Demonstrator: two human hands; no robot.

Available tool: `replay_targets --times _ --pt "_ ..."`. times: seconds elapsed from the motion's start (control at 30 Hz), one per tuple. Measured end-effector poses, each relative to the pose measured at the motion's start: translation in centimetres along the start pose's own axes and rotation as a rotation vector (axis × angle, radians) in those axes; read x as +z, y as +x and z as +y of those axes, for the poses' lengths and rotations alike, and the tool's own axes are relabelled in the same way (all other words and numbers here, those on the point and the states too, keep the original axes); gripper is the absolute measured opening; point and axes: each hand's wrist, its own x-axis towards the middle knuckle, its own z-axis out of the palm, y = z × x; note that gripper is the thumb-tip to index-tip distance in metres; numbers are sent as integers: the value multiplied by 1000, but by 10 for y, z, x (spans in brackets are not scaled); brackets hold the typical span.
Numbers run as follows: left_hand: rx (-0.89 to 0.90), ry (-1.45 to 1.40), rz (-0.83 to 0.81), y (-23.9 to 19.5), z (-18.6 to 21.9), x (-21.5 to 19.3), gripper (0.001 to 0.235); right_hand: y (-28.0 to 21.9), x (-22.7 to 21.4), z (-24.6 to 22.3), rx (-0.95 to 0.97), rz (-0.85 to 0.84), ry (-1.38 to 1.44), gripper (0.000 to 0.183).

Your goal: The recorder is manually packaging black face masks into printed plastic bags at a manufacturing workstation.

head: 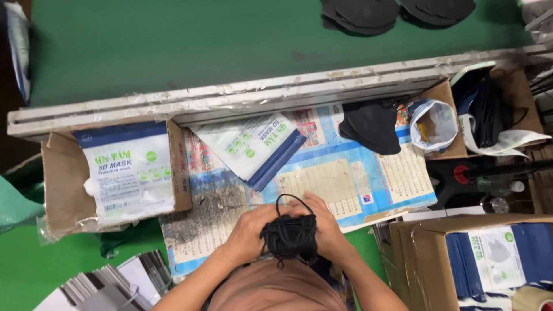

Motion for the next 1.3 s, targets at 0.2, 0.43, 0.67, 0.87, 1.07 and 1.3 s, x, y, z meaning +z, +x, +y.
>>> replay_targets --times 0.2,0.43,0.67,0.87,1.07,1.3 --pt "312 74 33 -10 -14 11 40 7 1 3 24 -8 41 28" --pt "275 88 -28 -7 4 3 44 9 -15 -23 199 -65 103 25" --pt "232 182 -70 -13 -2 5 49 10 -18 -19 273 -150 95 42" --pt "293 392 -100 0 -23 3 54 19 -33 -15 351 -248 245 64" --pt "179 716 229 70 -41 -7 33 25 -2 42 696 333 798 41" --pt "169 1131 77 90 -68 22 11 30 10 40 767 505 954 32"
